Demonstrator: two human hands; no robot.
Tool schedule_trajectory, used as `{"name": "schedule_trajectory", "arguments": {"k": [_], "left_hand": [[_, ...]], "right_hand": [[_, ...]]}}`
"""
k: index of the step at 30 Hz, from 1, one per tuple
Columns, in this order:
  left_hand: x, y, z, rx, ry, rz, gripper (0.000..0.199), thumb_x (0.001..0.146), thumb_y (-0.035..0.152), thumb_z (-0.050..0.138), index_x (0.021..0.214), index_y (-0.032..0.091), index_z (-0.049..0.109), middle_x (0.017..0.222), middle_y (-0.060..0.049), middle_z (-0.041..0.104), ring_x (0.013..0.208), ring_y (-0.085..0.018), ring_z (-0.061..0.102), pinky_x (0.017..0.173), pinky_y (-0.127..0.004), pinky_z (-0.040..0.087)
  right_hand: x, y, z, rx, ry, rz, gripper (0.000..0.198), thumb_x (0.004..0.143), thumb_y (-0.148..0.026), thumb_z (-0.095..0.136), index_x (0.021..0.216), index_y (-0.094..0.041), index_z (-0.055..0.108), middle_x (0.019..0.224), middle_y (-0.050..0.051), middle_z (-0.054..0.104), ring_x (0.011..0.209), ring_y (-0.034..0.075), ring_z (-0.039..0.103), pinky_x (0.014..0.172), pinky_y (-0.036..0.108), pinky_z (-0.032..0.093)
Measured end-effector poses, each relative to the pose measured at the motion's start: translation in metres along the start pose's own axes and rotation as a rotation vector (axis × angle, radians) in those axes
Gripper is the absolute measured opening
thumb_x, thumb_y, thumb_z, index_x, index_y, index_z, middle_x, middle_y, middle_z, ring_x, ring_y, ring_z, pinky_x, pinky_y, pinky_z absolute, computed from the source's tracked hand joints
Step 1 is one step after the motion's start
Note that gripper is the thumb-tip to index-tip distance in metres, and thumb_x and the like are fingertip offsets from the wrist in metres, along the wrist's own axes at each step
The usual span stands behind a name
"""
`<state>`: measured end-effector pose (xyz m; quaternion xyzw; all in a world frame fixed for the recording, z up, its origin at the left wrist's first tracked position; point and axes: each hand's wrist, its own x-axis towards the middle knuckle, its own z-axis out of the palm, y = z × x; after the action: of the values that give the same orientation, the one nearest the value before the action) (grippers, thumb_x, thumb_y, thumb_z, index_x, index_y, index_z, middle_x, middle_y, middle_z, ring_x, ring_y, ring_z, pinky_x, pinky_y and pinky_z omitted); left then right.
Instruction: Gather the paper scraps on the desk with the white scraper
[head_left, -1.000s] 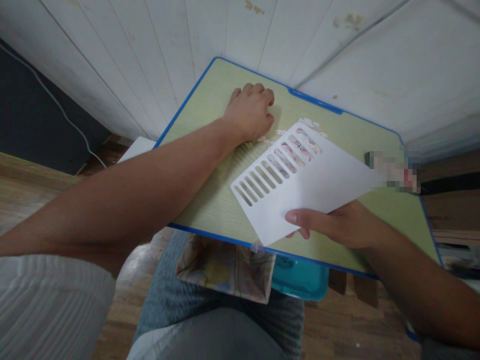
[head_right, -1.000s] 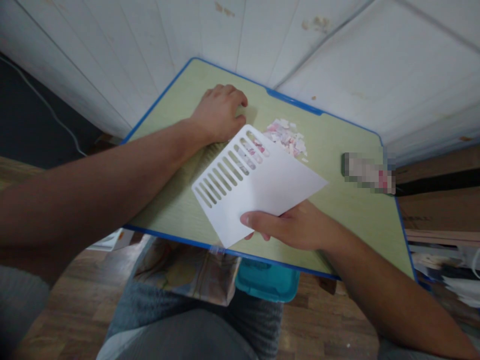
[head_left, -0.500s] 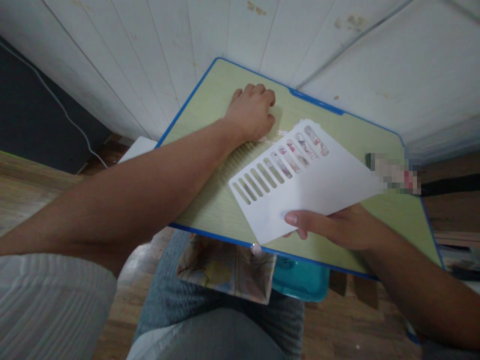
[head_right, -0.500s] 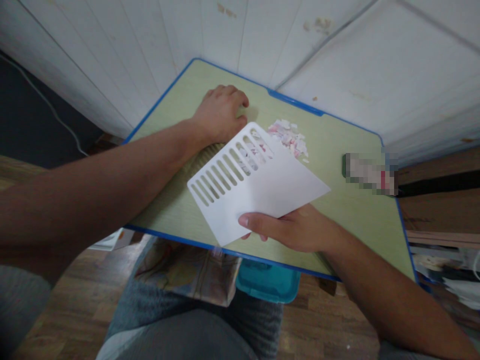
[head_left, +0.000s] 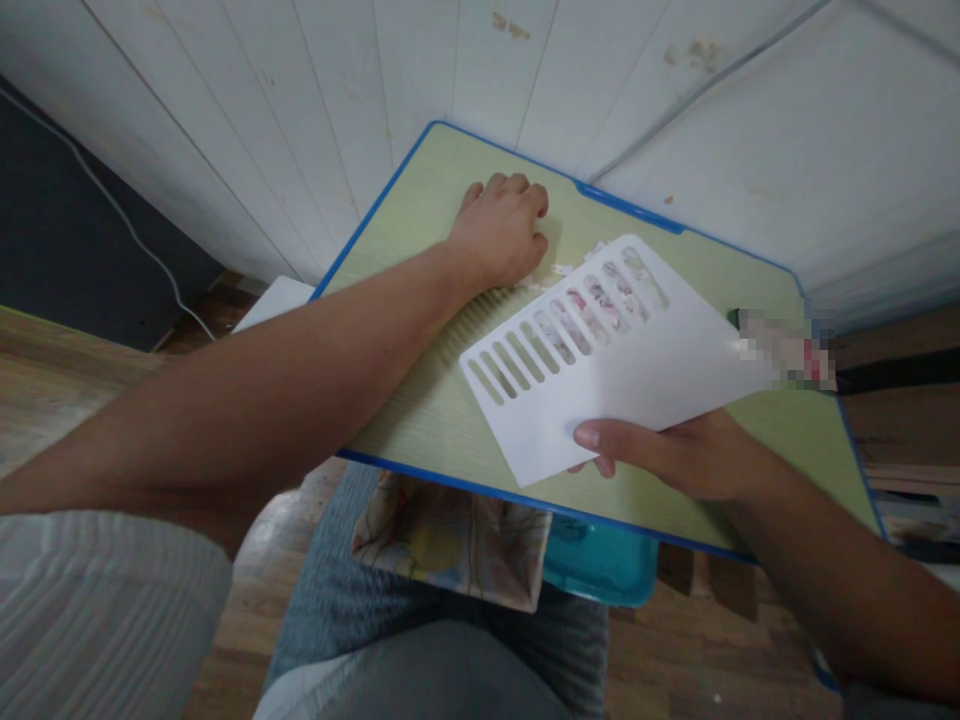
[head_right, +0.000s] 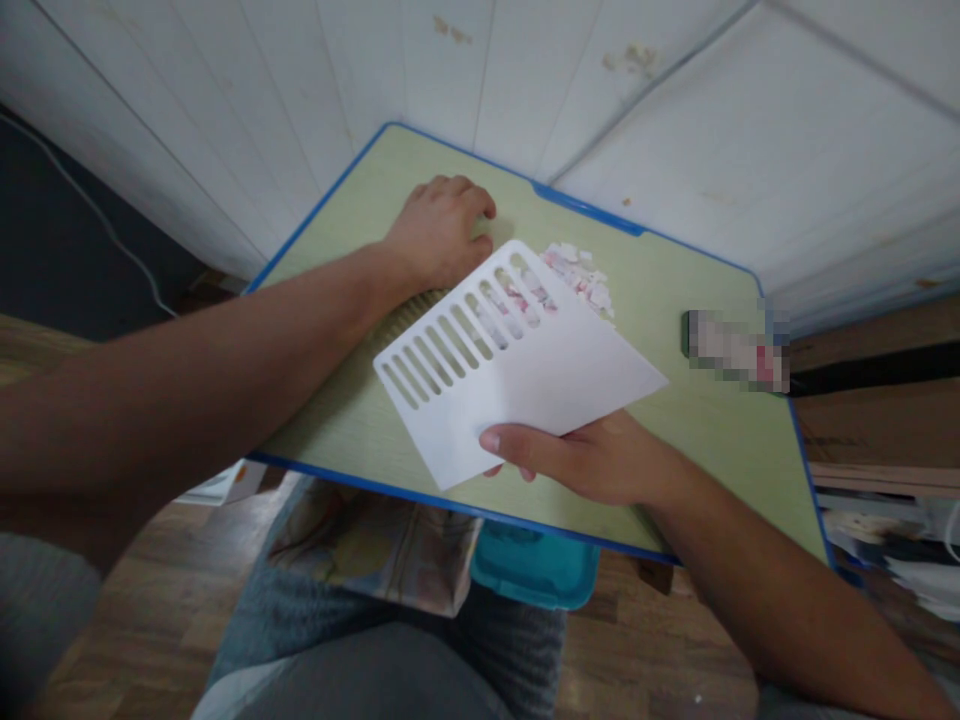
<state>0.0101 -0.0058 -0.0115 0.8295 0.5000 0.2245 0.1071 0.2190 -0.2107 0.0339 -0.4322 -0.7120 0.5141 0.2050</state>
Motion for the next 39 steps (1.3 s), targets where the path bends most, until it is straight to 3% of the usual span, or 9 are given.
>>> {"name": "schedule_trajectory", "arguments": {"k": [5, 8, 12, 18, 21, 24, 30, 39], "left_hand": [[-0.005, 0.007, -0.01, 0.05, -0.08, -0.004, 0.05, 0.111, 0.031, 0.057, 0.157, 0.019, 0.071, 0.168, -0.018, 0.064, 0.157, -0.039, 0.05, 0.136, -0.058, 0.035], [-0.005, 0.004, -0.011, 0.102, -0.078, 0.01, 0.047, 0.114, 0.032, 0.061, 0.156, 0.013, 0.07, 0.168, -0.021, 0.063, 0.157, -0.04, 0.051, 0.135, -0.057, 0.036], [0.001, -0.009, -0.002, 0.081, -0.009, 0.074, 0.04, 0.113, 0.033, 0.06, 0.148, 0.02, 0.073, 0.156, -0.016, 0.07, 0.152, -0.041, 0.057, 0.13, -0.056, 0.043], [0.006, -0.017, 0.009, 0.098, 0.017, 0.045, 0.038, 0.109, 0.03, 0.061, 0.144, 0.021, 0.074, 0.154, -0.018, 0.07, 0.151, -0.041, 0.059, 0.131, -0.055, 0.042], [0.006, -0.019, 0.008, 0.096, 0.019, 0.065, 0.039, 0.109, 0.03, 0.06, 0.143, 0.02, 0.074, 0.154, -0.018, 0.07, 0.149, -0.041, 0.06, 0.13, -0.056, 0.042], [0.005, -0.021, 0.006, 0.105, 0.015, 0.077, 0.039, 0.109, 0.031, 0.06, 0.144, 0.019, 0.073, 0.155, -0.018, 0.07, 0.149, -0.042, 0.06, 0.13, -0.055, 0.043], [0.007, -0.026, 0.004, 0.138, 0.003, 0.091, 0.038, 0.11, 0.035, 0.062, 0.144, 0.021, 0.072, 0.156, -0.017, 0.071, 0.149, -0.04, 0.061, 0.129, -0.053, 0.045], [0.006, -0.025, 0.003, 0.136, 0.056, 0.109, 0.042, 0.104, 0.03, 0.062, 0.14, 0.015, 0.078, 0.152, -0.022, 0.075, 0.146, -0.044, 0.065, 0.128, -0.06, 0.048]], "right_hand": [[0.005, 0.003, -0.008, 0.095, 0.387, -0.051, 0.03, 0.103, -0.049, 0.088, 0.088, -0.024, 0.083, 0.069, 0.001, 0.079, 0.054, 0.019, 0.069, 0.052, 0.031, 0.06], [0.009, 0.004, -0.009, 0.052, 0.521, -0.04, 0.04, 0.099, -0.055, 0.089, 0.076, -0.025, 0.078, 0.065, 0.002, 0.077, 0.055, 0.021, 0.069, 0.056, 0.034, 0.063], [0.013, 0.009, -0.005, -0.04, 0.478, 0.032, 0.038, 0.099, -0.05, 0.085, 0.072, -0.026, 0.075, 0.067, 0.003, 0.078, 0.061, 0.021, 0.073, 0.063, 0.035, 0.064], [0.013, 0.013, -0.003, -0.159, 0.419, -0.079, 0.033, 0.103, -0.04, 0.077, 0.073, -0.027, 0.074, 0.071, 0.001, 0.078, 0.072, 0.022, 0.076, 0.092, 0.04, 0.065], [0.014, 0.011, -0.004, -0.158, 0.418, -0.089, 0.031, 0.103, -0.039, 0.075, 0.075, -0.027, 0.074, 0.071, 0.001, 0.078, 0.075, 0.022, 0.078, 0.097, 0.041, 0.065], [0.017, 0.009, -0.005, -0.175, 0.418, -0.081, 0.032, 0.103, -0.041, 0.072, 0.075, -0.026, 0.074, 0.069, 0.001, 0.076, 0.075, 0.023, 0.078, 0.096, 0.041, 0.065], [0.021, 0.011, -0.012, -0.246, 0.431, -0.054, 0.041, 0.101, -0.052, 0.067, 0.07, -0.027, 0.075, 0.066, 0.003, 0.076, 0.069, 0.024, 0.075, 0.07, 0.037, 0.061], [0.023, 0.016, -0.029, -0.143, 0.496, -0.084, 0.05, 0.103, -0.063, 0.071, 0.071, -0.025, 0.072, 0.07, 0.005, 0.08, 0.068, 0.021, 0.076, 0.079, 0.037, 0.068]]}}
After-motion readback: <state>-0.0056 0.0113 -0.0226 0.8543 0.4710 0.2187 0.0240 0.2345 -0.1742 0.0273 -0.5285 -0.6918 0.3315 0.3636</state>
